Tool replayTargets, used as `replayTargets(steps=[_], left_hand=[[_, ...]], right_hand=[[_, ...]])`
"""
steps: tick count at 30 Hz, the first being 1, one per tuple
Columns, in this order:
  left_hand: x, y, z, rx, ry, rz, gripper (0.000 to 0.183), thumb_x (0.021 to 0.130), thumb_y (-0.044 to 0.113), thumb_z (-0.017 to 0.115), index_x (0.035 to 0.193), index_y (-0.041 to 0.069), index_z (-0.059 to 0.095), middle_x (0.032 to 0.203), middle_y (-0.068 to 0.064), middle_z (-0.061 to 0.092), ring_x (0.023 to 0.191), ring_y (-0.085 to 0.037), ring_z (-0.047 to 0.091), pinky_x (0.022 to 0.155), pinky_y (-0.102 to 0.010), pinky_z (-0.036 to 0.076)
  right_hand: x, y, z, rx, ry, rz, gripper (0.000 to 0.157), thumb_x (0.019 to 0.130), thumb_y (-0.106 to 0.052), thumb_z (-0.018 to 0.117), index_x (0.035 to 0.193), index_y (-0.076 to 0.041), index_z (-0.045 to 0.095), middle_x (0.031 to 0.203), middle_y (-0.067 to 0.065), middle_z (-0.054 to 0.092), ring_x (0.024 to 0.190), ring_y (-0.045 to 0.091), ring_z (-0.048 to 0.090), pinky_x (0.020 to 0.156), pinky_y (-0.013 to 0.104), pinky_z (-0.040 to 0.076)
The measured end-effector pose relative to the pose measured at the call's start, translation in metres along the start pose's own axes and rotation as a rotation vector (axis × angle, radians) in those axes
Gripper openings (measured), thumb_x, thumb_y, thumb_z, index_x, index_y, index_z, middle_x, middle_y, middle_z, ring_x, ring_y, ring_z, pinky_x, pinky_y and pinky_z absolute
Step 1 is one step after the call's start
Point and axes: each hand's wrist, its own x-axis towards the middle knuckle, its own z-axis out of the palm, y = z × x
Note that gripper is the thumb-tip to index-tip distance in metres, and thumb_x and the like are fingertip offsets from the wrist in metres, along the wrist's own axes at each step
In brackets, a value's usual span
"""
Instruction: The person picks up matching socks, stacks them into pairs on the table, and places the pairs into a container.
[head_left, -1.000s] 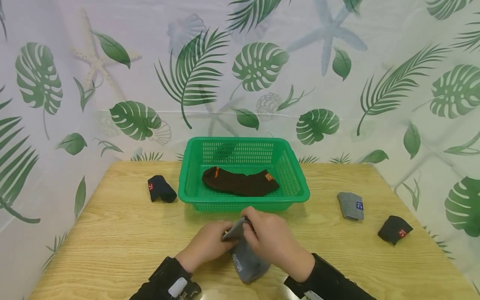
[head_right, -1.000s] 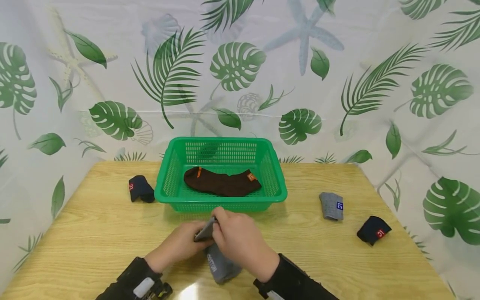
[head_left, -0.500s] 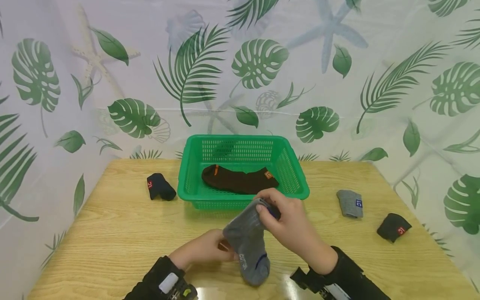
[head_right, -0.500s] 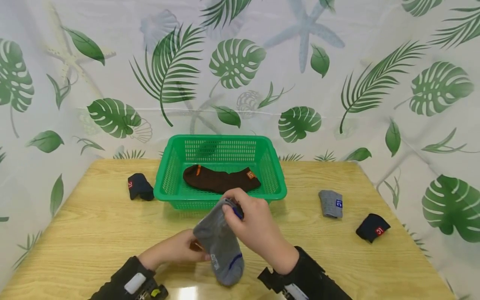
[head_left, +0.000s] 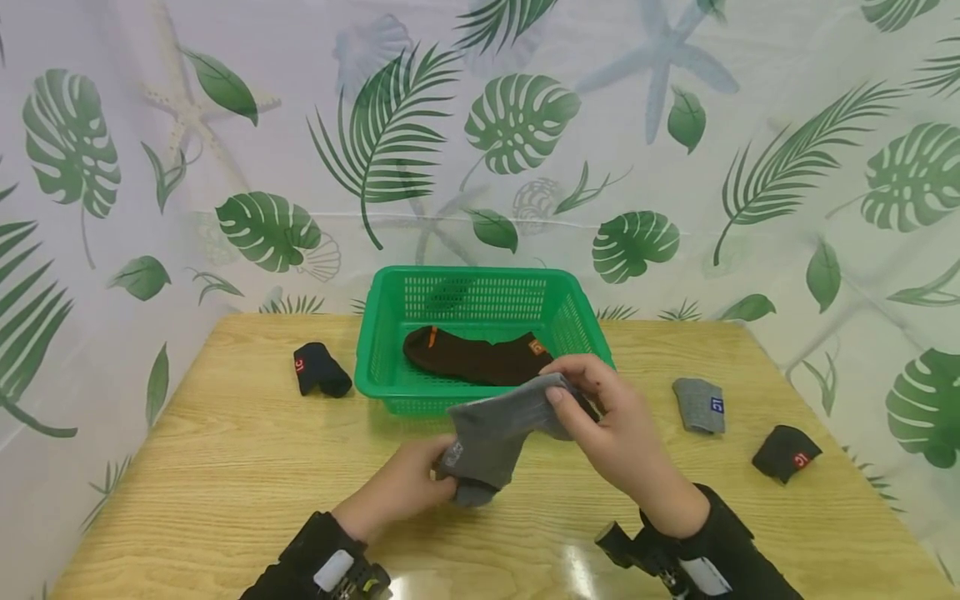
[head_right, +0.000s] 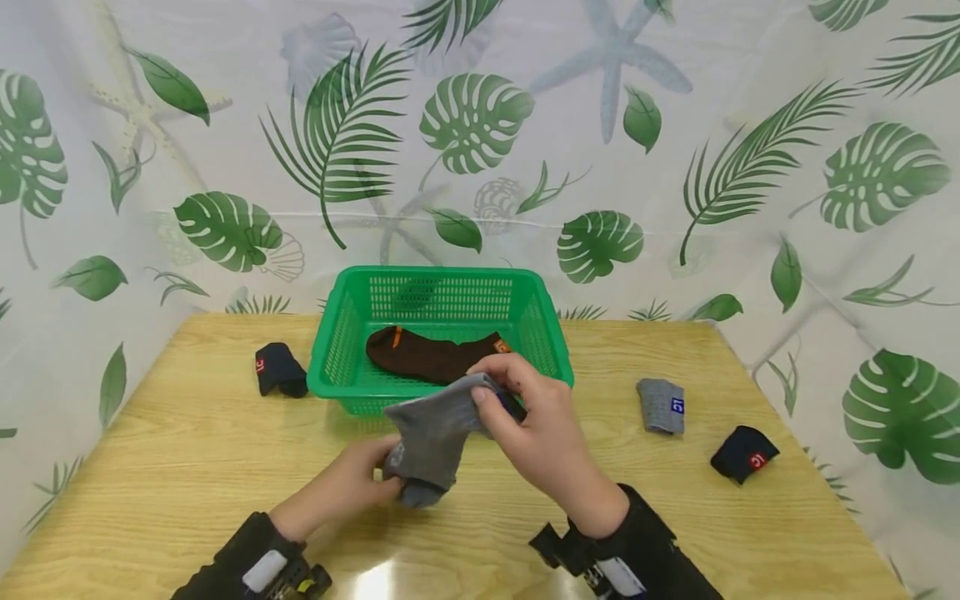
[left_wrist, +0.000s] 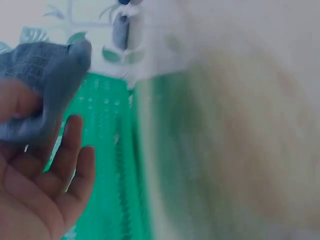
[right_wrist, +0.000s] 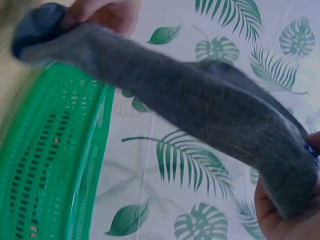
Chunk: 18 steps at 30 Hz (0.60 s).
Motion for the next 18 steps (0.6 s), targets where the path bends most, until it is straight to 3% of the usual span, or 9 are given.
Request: replayTargets(steps=[5, 9, 11, 14, 18], left_hand=[[-0.006, 0.0, -0.025, 0.147, 0.218, 0.014, 0.029, 0.075, -0.013, 0.065, 0.088, 0.012, 0.062, 0.092, 0.002, 0.063, 0.085, -0.014, 0.058, 0.073, -0.031, 0.049], [-0.012, -0.005, -0.042, 0.292, 0.383, 0.143, 0.036, 0.069, -0.021, 0.064, 0.077, 0.013, 0.058, 0.098, -0.002, 0.066, 0.093, -0.019, 0.062, 0.074, -0.033, 0.052], [-0.015, -0.008, -0.048, 0.354, 0.401, 0.243, 0.039, 0.066, -0.025, 0.06, 0.074, 0.013, 0.056, 0.1, -0.003, 0.067, 0.096, -0.021, 0.062, 0.075, -0.034, 0.052], [-0.018, -0.013, -0.055, 0.433, 0.358, 0.377, 0.041, 0.067, -0.027, 0.057, 0.074, 0.013, 0.056, 0.101, -0.004, 0.066, 0.096, -0.022, 0.06, 0.075, -0.034, 0.051], [-0.019, -0.02, -0.057, 0.523, 0.314, 0.487, 0.042, 0.068, -0.028, 0.053, 0.076, 0.013, 0.057, 0.1, -0.004, 0.065, 0.092, -0.022, 0.059, 0.074, -0.032, 0.05]], right_hand=[[-0.003, 0.017, -0.012, -0.05, -0.018, -0.092, 0.031, 0.081, 0.017, 0.063, 0.103, -0.005, 0.064, 0.092, 0.005, 0.065, 0.082, 0.008, 0.056, 0.068, 0.02, 0.044], [-0.01, 0.035, -0.016, -0.104, -0.048, -0.178, 0.036, 0.075, 0.018, 0.065, 0.095, -0.011, 0.068, 0.098, 0.004, 0.067, 0.092, 0.014, 0.06, 0.08, 0.018, 0.045], [-0.015, 0.044, -0.016, -0.131, -0.07, -0.196, 0.038, 0.073, 0.02, 0.065, 0.092, -0.013, 0.069, 0.099, 0.004, 0.067, 0.091, 0.015, 0.06, 0.078, 0.017, 0.046], [-0.026, 0.057, -0.016, -0.157, -0.126, -0.168, 0.041, 0.073, 0.022, 0.065, 0.089, -0.016, 0.069, 0.097, 0.001, 0.066, 0.084, 0.012, 0.06, 0.071, 0.018, 0.048], [-0.04, 0.072, -0.011, -0.172, -0.199, -0.098, 0.042, 0.072, 0.023, 0.067, 0.089, -0.016, 0.069, 0.096, -0.001, 0.067, 0.081, 0.01, 0.063, 0.068, 0.024, 0.053]])
